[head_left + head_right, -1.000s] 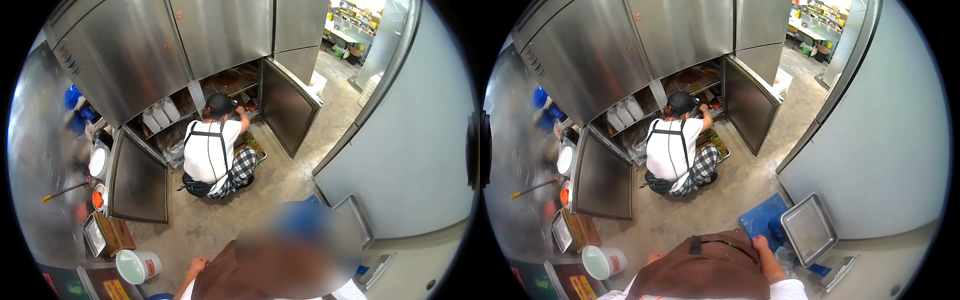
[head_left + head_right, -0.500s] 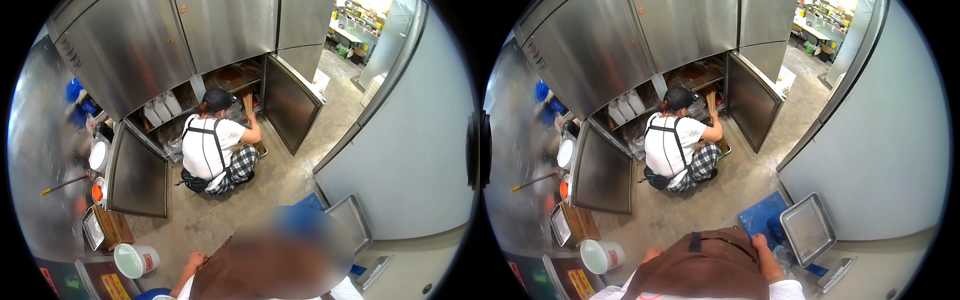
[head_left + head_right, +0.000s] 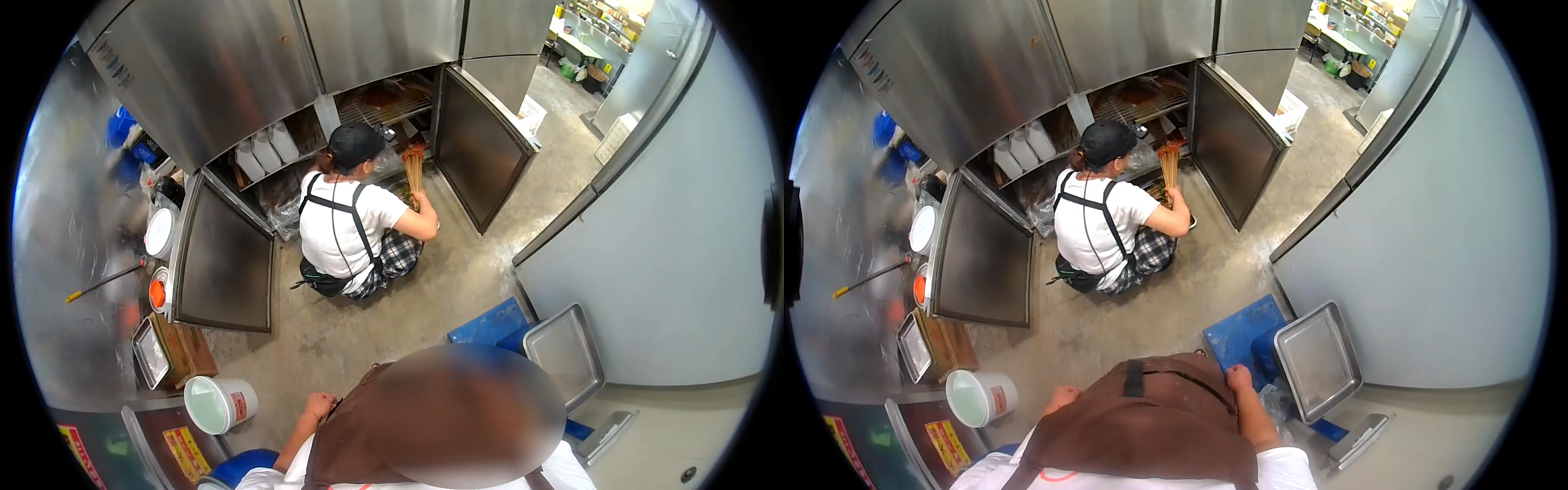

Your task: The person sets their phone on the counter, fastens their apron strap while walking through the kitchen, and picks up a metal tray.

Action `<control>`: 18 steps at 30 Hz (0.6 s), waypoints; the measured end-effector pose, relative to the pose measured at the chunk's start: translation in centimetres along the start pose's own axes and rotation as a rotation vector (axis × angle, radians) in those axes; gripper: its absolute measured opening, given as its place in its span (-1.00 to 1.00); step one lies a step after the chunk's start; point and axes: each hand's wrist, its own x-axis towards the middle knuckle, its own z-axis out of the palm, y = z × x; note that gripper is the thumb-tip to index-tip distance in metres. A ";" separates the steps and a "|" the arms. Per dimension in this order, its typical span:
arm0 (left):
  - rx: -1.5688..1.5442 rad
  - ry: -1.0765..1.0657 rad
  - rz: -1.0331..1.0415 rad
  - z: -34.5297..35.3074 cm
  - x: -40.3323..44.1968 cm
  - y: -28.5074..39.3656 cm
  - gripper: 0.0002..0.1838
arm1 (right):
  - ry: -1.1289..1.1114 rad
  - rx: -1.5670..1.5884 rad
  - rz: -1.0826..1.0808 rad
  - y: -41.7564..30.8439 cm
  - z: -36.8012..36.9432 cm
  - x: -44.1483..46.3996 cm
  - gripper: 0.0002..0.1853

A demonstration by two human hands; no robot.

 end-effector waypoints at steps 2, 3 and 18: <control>0.001 -0.002 0.007 -0.1 0.2 -0.5 -0.82 | 0.013 -0.035 -0.013 -0.8 -0.4 -0.5 -0.76; 0.007 0.003 -0.001 -0.3 0.4 -0.6 -0.82 | 0.012 -0.037 -0.013 -1.1 -0.4 -0.7 -0.76; 0.086 0.071 0.108 -0.2 2.6 -2.8 -0.80 | -0.104 0.087 0.069 -0.8 0.2 0.0 -0.82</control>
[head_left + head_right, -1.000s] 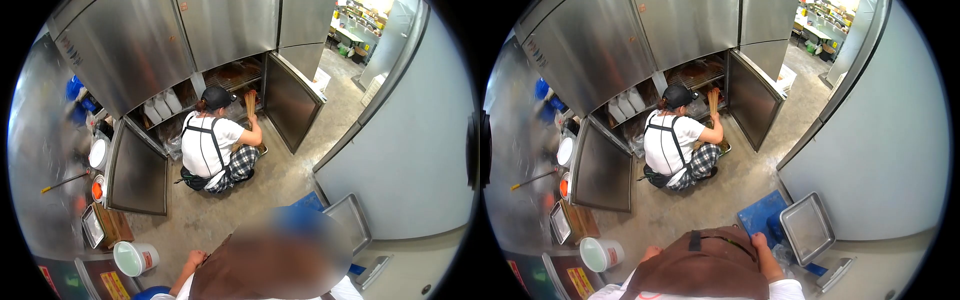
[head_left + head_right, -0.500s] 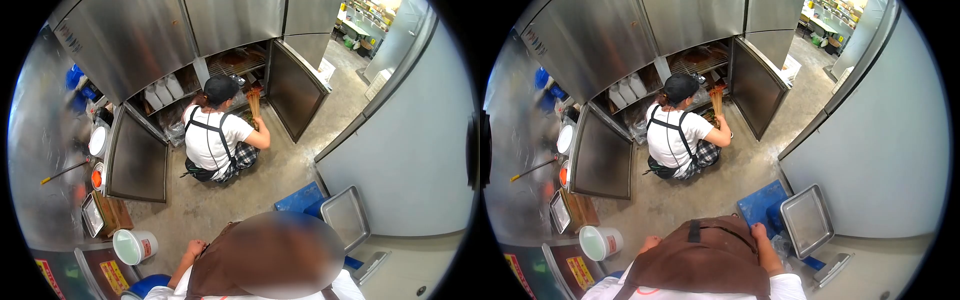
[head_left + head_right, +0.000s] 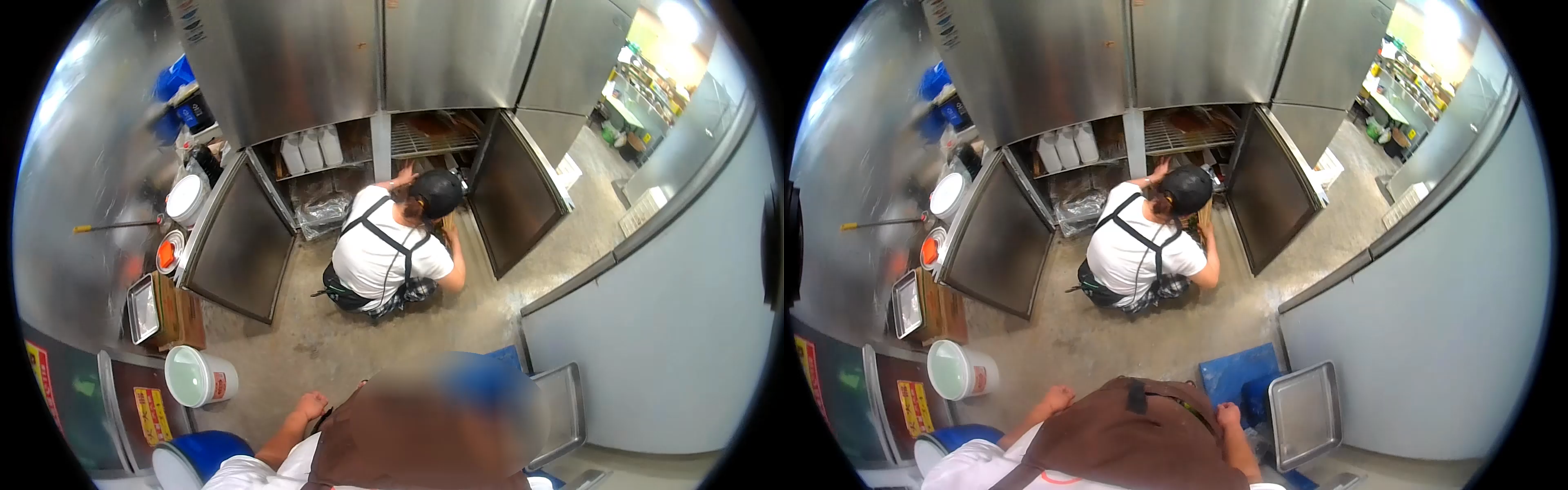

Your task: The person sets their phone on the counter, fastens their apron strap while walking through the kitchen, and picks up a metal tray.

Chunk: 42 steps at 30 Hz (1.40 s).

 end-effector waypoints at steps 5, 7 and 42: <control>-0.056 -0.026 -0.009 -0.3 -0.3 -0.9 -0.74 | 0.026 -0.050 -0.156 4.9 2.9 5.5 -0.84; 0.103 -0.033 0.042 -0.4 0.4 -2.3 -0.73 | -0.090 -0.006 -0.044 -1.6 0.9 2.0 -0.84; -0.430 0.306 -0.455 -6.5 -4.7 -13.3 -0.75 | -0.111 0.727 -0.991 -84.3 5.7 2.6 -0.48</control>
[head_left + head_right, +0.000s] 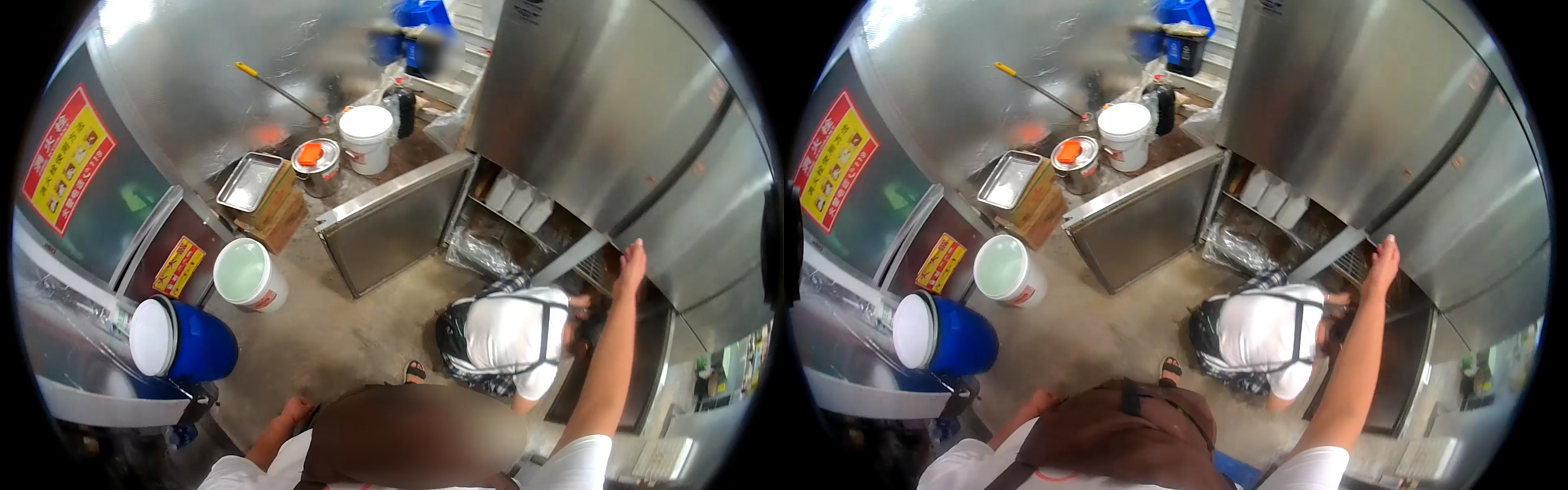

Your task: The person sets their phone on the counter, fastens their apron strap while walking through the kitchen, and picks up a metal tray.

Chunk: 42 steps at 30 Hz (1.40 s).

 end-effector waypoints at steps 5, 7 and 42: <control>0.071 0.107 -0.005 1.3 0.1 3.3 -0.72 | -0.059 -0.099 -0.035 -1.6 2.6 10.4 -0.31; -0.010 0.084 -0.021 1.9 1.1 4.3 -0.70 | -0.127 -0.132 -0.055 -2.5 3.5 13.6 -0.33; -0.604 0.289 -0.198 -6.7 -1.7 -7.7 -0.71 | -0.601 -0.042 0.095 2.5 33.6 -15.5 -0.54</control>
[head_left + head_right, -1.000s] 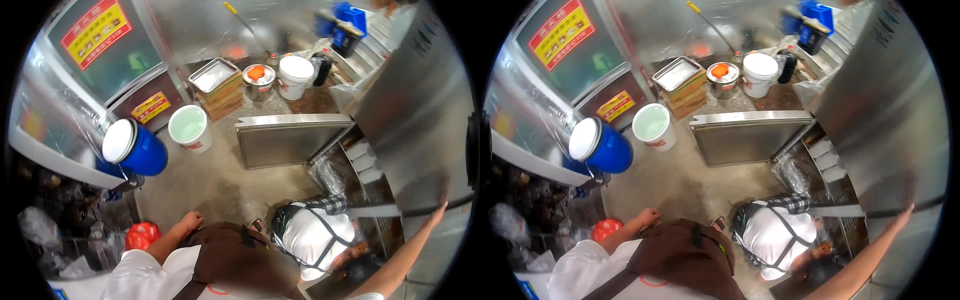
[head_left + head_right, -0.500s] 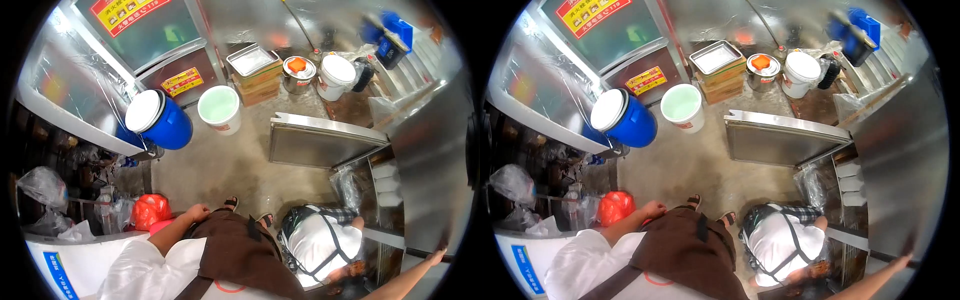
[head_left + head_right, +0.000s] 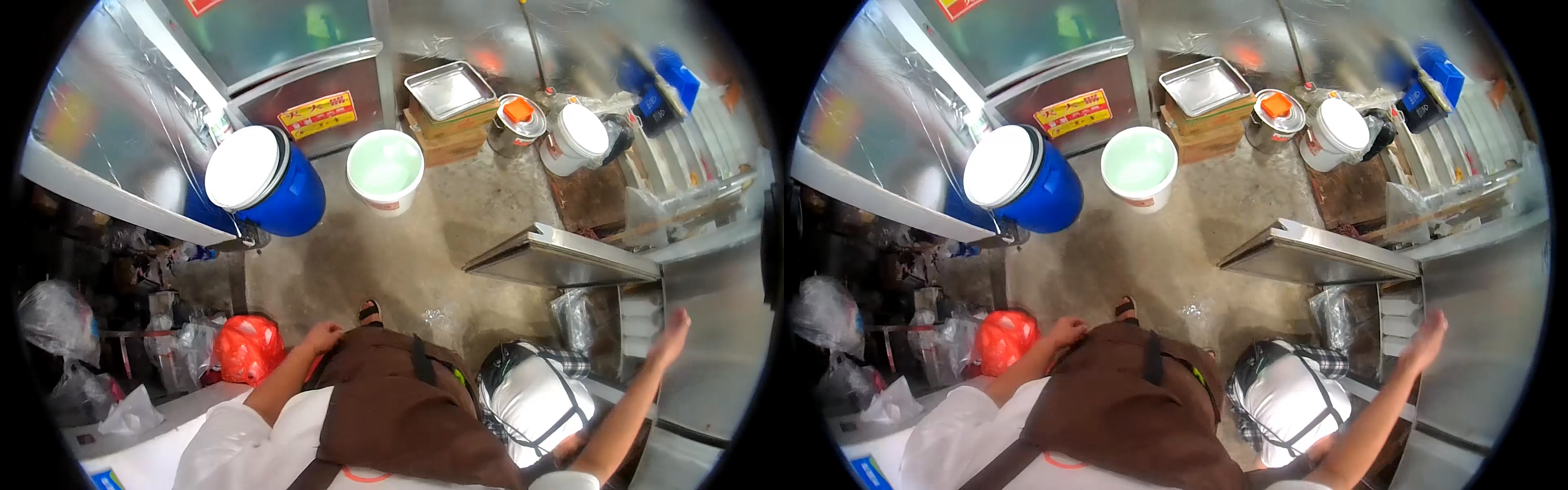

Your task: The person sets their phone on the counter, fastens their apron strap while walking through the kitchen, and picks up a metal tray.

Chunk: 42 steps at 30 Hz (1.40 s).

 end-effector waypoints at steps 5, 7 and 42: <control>-0.239 0.131 -0.192 -7.6 0.2 -9.2 -0.73 | -0.539 0.252 0.094 0.2 21.8 -9.0 -0.59; -0.177 0.183 -0.279 -9.6 -0.8 -13.4 -0.76 | -0.648 0.289 0.217 0.6 29.9 -12.9 -0.56; -0.533 0.048 -1.111 -5.6 4.1 -3.5 -0.65 | -1.508 -0.617 0.171 60.1 86.2 -36.5 -0.57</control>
